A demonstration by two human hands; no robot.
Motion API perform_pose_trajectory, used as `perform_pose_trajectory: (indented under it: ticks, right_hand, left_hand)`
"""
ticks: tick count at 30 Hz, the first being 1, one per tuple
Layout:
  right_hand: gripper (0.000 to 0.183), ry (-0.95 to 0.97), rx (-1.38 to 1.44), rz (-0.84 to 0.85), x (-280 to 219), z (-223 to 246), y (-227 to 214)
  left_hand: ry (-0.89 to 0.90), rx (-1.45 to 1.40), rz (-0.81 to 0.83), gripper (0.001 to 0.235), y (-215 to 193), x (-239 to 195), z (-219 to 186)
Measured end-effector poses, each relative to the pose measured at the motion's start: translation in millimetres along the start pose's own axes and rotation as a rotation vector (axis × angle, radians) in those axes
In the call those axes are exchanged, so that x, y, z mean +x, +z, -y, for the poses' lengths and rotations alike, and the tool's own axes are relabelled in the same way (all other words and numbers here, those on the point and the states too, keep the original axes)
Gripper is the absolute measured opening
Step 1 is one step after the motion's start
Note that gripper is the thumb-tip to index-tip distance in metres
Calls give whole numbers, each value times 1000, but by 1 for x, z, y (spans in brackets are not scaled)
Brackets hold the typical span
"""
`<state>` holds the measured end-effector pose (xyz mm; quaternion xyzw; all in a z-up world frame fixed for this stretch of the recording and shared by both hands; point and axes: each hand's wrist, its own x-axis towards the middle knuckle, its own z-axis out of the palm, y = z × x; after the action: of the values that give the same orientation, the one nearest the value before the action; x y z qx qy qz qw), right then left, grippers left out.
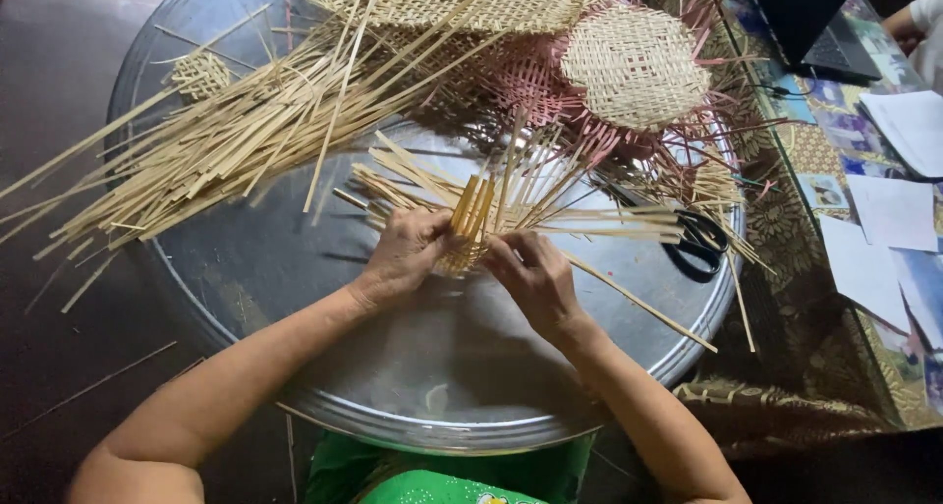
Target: The person weaves thin bamboo strips by hand into a small basket base on a round metal tray. They interlace the strips in a tight pattern, occasionally adjusting the bundle to maintain alignment.
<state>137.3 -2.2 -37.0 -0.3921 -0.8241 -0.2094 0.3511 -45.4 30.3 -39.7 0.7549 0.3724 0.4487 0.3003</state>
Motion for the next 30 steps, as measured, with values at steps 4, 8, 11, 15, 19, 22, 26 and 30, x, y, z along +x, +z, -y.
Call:
perform_pose_trajectory:
  ticks: [4, 8, 11, 15, 19, 22, 26, 30]
  right_hand:
    - [7, -91, -42, -18, 15, 1, -2]
    - [44, -81, -11, -3, 21, -2, -7]
    - [51, -67, 29, -92, 18, 3, -15]
    - [66, -72, 52, -182, 21, 10, -19]
    - [66, -65, 82, -60, 21, 11, -3]
    - [72, -73, -3, -40, 13, 6, 13]
    - [53, -130, -31, -99, 9, 1, 29]
    - [40, -212, -38, -124, 13, 0, 33]
  left_hand:
    - [-27, -13, -60, 11, -2, 5, -8]
    - [-156, -191, -57, 17, -17, 14, -37]
    - [-199, -239, -9, 16, -29, 11, -61]
    - [-313, -345, 1, 13, -32, 2, -50]
    - [-365, -392, -21, 18, -29, 2, -30]
    - [-308, -353, -59, 25, -27, -1, -27]
    - [-291, -345, -101, 24, -21, -4, -24]
    - [-159, -236, -162, 8, -19, -5, -16]
